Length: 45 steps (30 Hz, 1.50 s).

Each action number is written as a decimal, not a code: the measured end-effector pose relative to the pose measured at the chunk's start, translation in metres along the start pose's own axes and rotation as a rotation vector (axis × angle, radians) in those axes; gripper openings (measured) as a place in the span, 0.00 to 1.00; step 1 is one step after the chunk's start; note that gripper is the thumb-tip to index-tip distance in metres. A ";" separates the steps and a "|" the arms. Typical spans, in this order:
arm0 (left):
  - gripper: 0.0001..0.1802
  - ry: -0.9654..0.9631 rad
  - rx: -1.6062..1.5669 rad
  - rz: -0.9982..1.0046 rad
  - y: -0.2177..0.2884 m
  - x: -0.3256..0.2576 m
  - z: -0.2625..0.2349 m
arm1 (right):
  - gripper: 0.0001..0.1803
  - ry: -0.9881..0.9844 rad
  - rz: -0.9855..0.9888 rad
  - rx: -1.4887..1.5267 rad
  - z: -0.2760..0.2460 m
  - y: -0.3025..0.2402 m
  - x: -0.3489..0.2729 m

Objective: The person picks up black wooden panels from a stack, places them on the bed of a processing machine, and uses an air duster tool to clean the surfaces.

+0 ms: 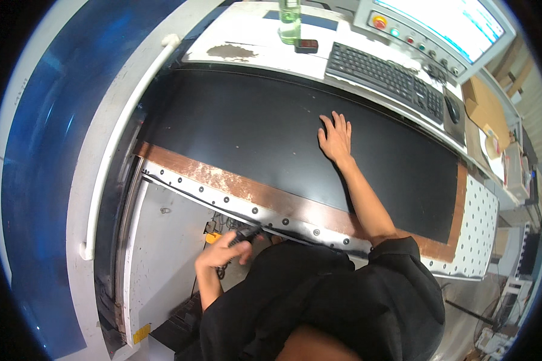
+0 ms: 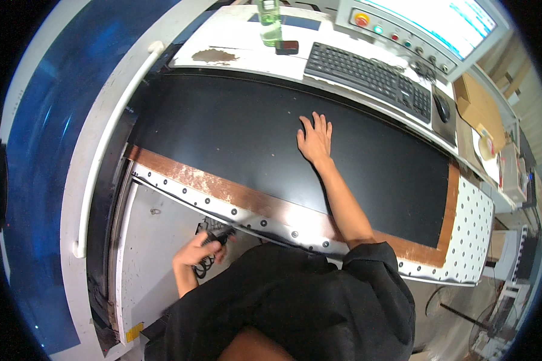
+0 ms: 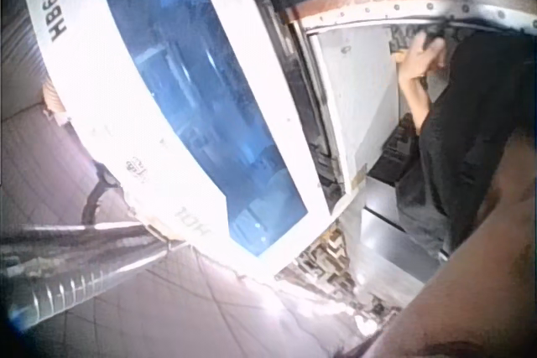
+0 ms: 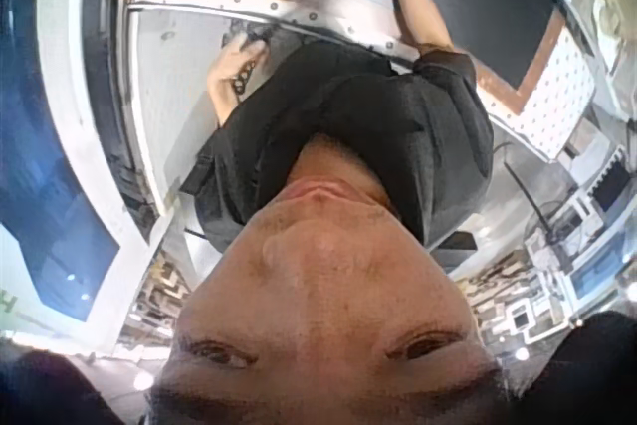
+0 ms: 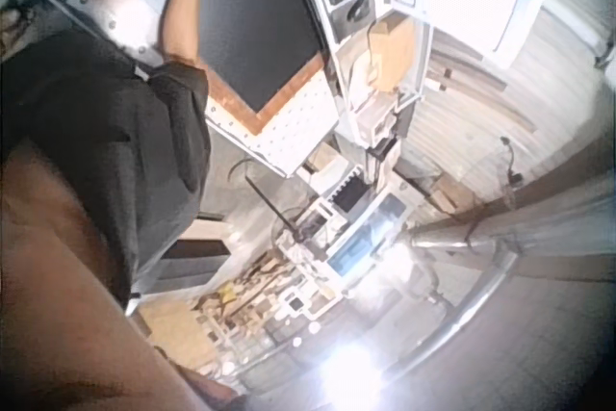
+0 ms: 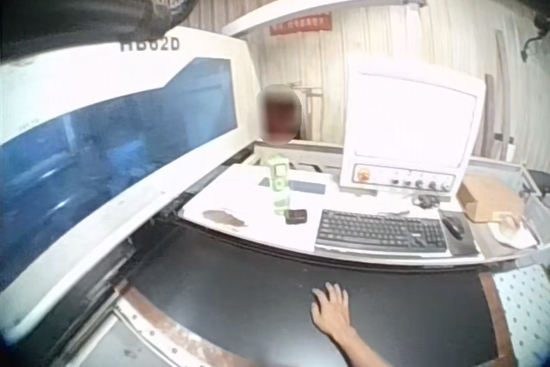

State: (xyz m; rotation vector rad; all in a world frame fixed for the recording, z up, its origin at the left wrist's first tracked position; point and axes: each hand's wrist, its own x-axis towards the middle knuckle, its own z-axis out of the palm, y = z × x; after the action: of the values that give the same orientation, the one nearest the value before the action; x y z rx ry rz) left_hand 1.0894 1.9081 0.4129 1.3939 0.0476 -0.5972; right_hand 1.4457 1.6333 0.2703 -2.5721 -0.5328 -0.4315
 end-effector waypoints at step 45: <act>0.27 1.352 0.114 -0.074 -0.028 -0.131 -0.222 | 0.29 -0.157 -0.126 0.054 -0.036 0.003 -0.031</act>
State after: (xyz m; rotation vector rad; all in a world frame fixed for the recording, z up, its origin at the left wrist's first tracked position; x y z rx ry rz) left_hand 1.0353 2.1609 0.3919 1.6826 1.1516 0.3825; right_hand 1.4125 1.6034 0.2871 -2.5421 -0.7551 -0.2548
